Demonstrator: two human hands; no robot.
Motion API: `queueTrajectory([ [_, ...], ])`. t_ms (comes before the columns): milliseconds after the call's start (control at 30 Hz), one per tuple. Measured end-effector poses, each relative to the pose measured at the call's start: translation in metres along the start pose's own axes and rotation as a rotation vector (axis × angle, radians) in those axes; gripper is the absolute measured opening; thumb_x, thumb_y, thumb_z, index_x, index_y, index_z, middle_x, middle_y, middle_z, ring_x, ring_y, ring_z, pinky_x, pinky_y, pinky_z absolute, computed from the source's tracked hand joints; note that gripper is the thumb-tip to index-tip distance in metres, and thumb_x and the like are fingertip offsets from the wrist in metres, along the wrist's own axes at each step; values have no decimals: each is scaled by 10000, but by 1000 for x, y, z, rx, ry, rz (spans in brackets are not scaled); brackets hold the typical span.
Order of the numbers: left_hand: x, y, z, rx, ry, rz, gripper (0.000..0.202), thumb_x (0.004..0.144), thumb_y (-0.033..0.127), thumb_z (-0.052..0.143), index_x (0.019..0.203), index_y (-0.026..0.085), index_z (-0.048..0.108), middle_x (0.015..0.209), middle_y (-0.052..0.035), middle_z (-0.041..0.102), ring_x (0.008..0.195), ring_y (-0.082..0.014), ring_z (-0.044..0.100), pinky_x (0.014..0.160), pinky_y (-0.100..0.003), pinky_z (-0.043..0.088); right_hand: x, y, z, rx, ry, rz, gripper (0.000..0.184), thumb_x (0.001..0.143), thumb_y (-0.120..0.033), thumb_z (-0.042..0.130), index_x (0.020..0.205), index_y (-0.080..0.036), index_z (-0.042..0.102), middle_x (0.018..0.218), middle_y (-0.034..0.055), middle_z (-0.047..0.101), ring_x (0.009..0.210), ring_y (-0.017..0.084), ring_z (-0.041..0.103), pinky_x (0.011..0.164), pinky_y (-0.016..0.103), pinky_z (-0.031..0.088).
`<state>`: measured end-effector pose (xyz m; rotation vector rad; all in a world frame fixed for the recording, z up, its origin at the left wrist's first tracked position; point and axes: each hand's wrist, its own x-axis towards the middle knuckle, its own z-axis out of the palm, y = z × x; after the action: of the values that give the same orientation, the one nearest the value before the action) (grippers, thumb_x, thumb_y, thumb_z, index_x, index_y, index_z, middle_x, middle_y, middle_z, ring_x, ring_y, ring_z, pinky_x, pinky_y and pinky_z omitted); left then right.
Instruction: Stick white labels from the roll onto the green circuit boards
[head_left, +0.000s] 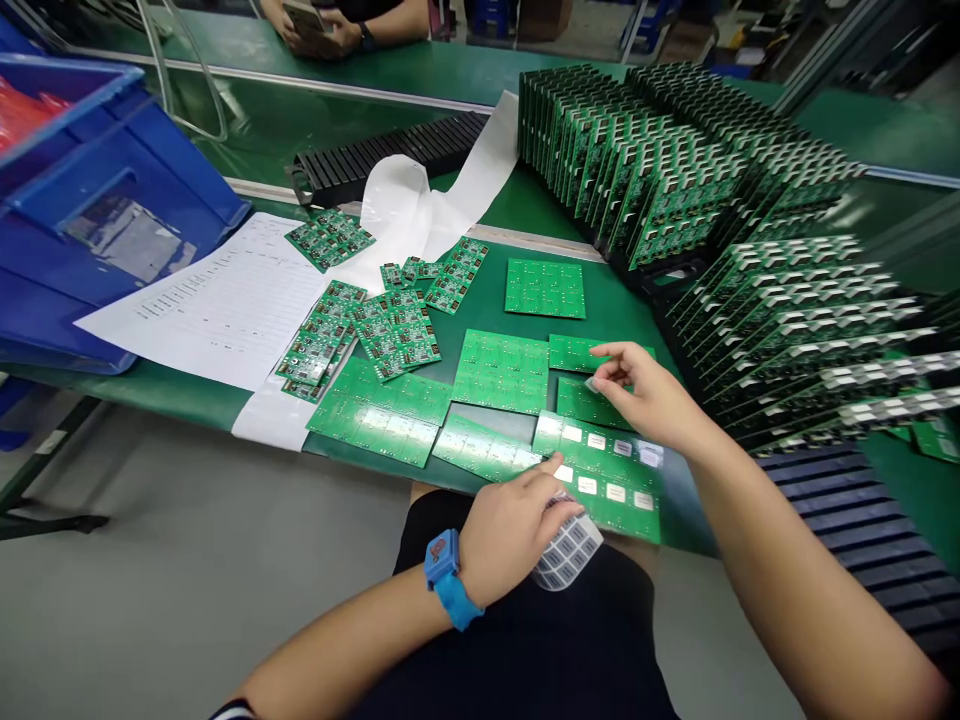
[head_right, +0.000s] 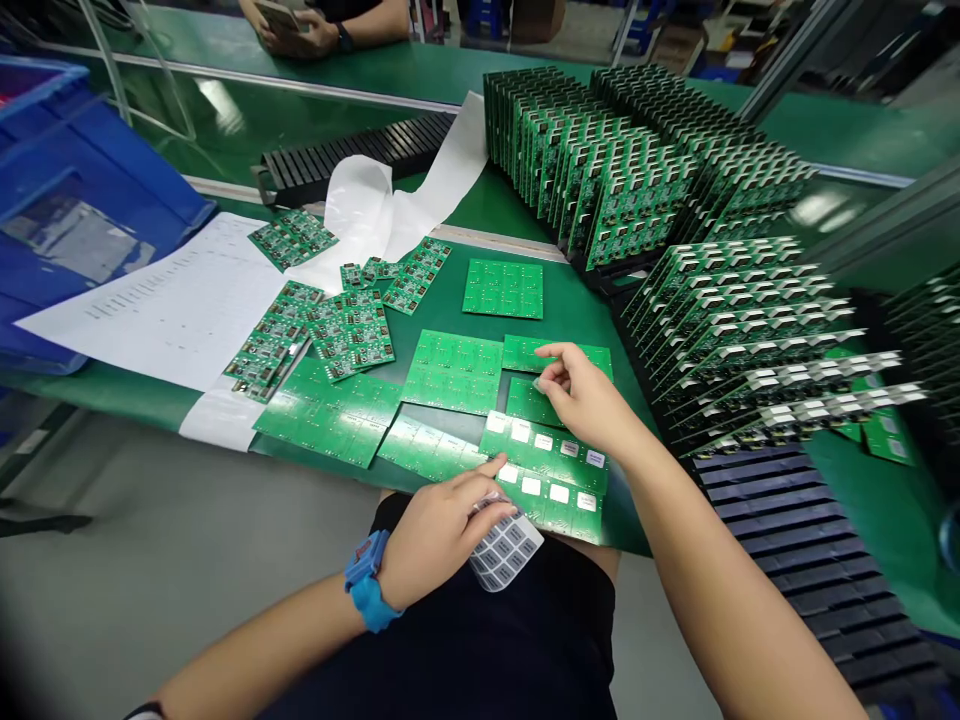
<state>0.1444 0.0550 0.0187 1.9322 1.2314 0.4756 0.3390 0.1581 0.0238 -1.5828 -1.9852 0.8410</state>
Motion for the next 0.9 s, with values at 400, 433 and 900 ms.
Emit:
queueTrajectory([
  [400,-12,2,-16,-356,223,-221,180,873,311,496,918,213,639,916,-19,694,829,-167,639,741,-242,475,19,6,16,-24,-191,-76,343,813,-128,418,1149,-196,416,812,16,594,754,157,573,696,306,455],
  [433,-13,1,-18,-383,236,-249,192,877,322,486,904,203,635,863,-18,687,781,-160,633,697,-231,470,19,6,16,-35,-183,-79,344,812,-126,418,1149,-193,418,814,18,594,745,156,570,685,304,455],
  [900,2,4,-14,-491,221,-227,304,916,341,375,804,167,597,655,7,531,613,-123,473,560,-214,371,-32,-44,12,131,-169,-113,167,825,-315,529,925,-208,610,885,44,603,778,151,565,718,309,473],
])
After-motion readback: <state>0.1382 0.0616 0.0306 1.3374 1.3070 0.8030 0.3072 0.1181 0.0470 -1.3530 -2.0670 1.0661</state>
